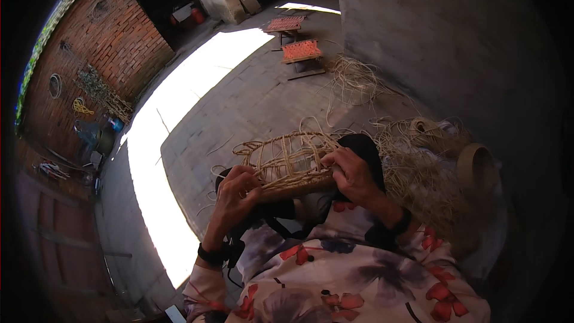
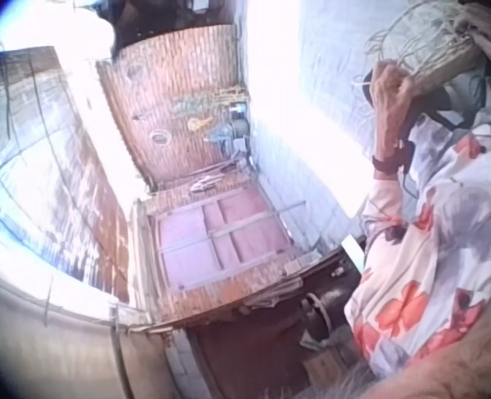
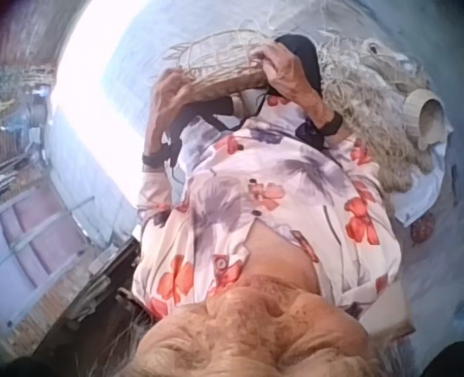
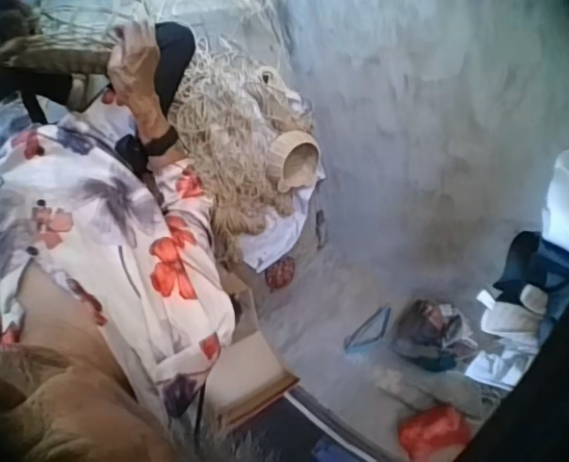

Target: The recorder is weaving a basket from thin straw or bamboo strips.

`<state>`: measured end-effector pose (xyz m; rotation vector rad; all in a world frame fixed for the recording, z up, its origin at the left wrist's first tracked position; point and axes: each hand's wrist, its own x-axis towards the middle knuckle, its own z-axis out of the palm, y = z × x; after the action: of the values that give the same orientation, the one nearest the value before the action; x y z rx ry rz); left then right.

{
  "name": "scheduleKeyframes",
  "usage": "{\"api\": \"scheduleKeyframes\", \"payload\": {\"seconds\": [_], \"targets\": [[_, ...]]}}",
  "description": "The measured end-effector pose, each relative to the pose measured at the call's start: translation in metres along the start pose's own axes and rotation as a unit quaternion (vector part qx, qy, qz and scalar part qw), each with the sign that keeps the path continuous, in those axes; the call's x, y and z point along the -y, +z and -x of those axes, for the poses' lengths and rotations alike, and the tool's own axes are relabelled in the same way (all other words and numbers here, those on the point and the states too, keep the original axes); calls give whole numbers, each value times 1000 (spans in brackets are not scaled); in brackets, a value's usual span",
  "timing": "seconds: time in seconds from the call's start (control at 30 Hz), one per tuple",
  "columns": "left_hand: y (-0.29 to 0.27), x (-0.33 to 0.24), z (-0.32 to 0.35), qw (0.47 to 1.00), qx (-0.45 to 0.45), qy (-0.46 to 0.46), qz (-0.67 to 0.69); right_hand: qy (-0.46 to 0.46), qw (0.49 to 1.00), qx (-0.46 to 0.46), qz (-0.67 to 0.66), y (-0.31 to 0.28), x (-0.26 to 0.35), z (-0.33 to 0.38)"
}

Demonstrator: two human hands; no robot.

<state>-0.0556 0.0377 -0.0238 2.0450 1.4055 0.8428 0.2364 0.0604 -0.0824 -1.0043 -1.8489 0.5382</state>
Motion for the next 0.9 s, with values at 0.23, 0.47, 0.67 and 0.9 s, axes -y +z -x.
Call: {"api": "scheduleKeyframes", "payload": {"seconds": [0.23, 0.47, 0.67, 0.9], "targets": [[0, 3, -2, 1000, -10, -9, 4, -40, 998, 36, 23, -4, 13, -8], [0, 4, -2, 1000, -6, 6, 13, -95, 990, 79, 65, 11, 9, -17], [0, 10, -1, 999, -13, 17, 27, -76, 995, 50, 32, 15, 14, -13], [0, 2, 0, 1000, -7, 6, 24, -99, 990, 65, 76, 13, 28, -19]]}}
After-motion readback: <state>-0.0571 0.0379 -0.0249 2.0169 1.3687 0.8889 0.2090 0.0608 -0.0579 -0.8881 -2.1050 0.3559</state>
